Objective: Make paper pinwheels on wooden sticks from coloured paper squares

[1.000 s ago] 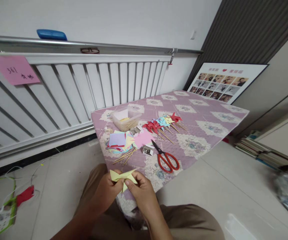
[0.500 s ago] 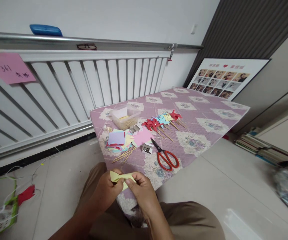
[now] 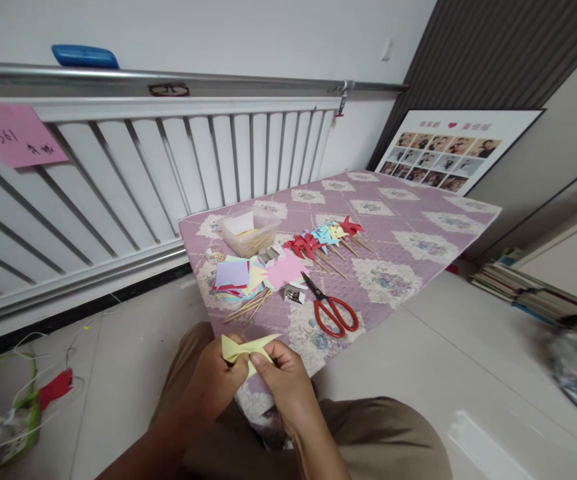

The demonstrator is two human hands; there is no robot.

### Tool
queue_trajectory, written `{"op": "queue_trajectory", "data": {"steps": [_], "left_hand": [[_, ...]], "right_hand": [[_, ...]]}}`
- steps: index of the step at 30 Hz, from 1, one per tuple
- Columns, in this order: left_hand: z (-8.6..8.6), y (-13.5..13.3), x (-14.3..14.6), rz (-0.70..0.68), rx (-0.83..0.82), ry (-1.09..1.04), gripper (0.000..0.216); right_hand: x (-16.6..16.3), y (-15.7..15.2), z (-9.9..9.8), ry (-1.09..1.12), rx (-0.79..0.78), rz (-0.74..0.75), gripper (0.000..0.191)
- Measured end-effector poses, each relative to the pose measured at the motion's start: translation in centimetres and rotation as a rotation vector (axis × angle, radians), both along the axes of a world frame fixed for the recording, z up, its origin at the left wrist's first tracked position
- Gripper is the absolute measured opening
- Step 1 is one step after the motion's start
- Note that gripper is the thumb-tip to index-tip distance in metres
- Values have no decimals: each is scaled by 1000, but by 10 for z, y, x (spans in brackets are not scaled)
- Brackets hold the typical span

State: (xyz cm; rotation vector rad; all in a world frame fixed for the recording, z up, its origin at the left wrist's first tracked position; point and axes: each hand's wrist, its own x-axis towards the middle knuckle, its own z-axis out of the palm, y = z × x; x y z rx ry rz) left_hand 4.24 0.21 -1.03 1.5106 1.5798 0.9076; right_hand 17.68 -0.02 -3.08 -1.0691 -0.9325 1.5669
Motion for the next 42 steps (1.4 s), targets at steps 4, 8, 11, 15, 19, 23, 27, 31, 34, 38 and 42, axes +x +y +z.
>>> {"op": "queue_trajectory", "data": {"steps": [4,8,11,15,19,23,27,31,34,38,42], "left_hand": [[1,0,1,-4,-6,5,12],[1,0,1,9,-6,32,15],[2,0,1,9,-2,28,11],[6,3,-1,-42,-89,-49,7],[8,4,-5,-117,-152,-114,8],[6,2,-6,-104,-82,-47,7],[2,-1,-3,-44,20,42,9],[2,-1,0,10,57,65,10],[2,-1,1,21,59,85,11],[3,-1,2,14,52,86,14],[3,1,0,-16,-8,21,11]], "right_hand": [[-1,0,1,-19,3,-18,34],[-2,-1,3,-61,-5,-36,36],[-1,-1,3,-37,3,-25,35],[1,-3,1,5,-38,-14,33],[2,-4,-1,23,-73,-5,34],[1,-3,-1,6,-63,-5,34],[-1,-4,3,-71,1,-27,32],[-2,-4,7,-162,70,-59,33],[-2,-4,6,-204,110,-59,34],[-1,-3,2,-208,131,-49,31],[-1,-3,0,-134,88,-62,30]]}}
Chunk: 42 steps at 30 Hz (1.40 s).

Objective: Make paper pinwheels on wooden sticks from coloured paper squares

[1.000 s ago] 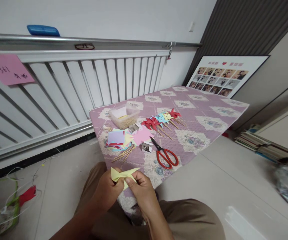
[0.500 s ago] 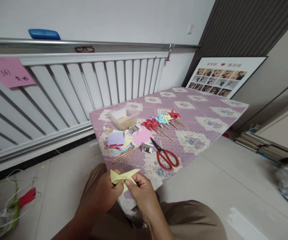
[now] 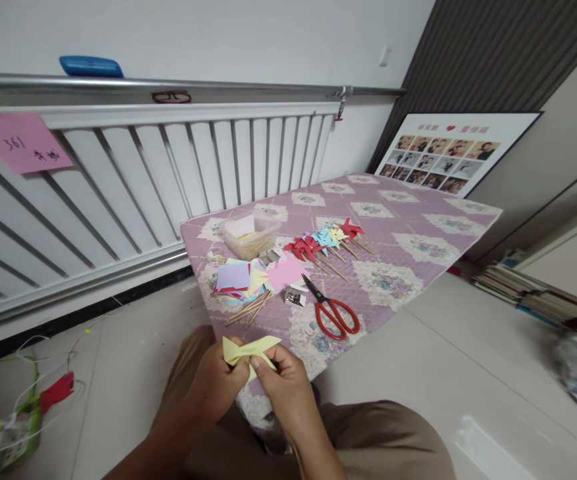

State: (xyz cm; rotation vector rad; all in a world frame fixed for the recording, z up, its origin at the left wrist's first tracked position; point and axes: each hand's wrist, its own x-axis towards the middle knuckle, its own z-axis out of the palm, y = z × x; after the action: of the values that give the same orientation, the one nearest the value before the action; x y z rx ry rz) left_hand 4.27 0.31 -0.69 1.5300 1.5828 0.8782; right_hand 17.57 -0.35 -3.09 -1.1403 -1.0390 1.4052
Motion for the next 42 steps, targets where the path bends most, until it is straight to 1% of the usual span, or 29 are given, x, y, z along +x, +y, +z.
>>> {"op": "queue_trajectory", "data": {"steps": [3,6,9,12,15,18,20,24,28,33,37,42], "left_hand": [[3,2,-3,-54,-97,-79,9],[6,3,-5,-86,-128,-91,10],[5,1,-3,-61,-76,-50,14],[0,-1,0,-31,-2,-10,17],[-4,-2,3,17,37,31,14],[-4,-2,3,39,47,40,11],[-1,-1,3,21,24,4,11],[4,2,-1,-29,-112,-155,9],[-2,5,-6,-60,-173,-271,4],[-12,5,-7,-75,-250,-400,4],[-11,4,-6,-72,-316,-499,3],[-11,4,-6,-78,-307,-554,6]], "right_hand": [[1,-1,0,68,-79,9,30],[1,-1,1,94,-101,23,29],[0,-1,5,68,-59,22,28],[-2,-1,10,33,-4,0,28],[-3,-1,13,-20,15,-11,27],[-2,-1,14,-46,22,-2,26],[-1,0,13,-34,17,-3,26],[0,1,12,37,-49,1,28],[0,2,10,101,-114,34,29],[2,2,8,81,-145,59,30],[1,3,7,81,-163,78,31],[0,3,1,27,-181,81,35]]}}
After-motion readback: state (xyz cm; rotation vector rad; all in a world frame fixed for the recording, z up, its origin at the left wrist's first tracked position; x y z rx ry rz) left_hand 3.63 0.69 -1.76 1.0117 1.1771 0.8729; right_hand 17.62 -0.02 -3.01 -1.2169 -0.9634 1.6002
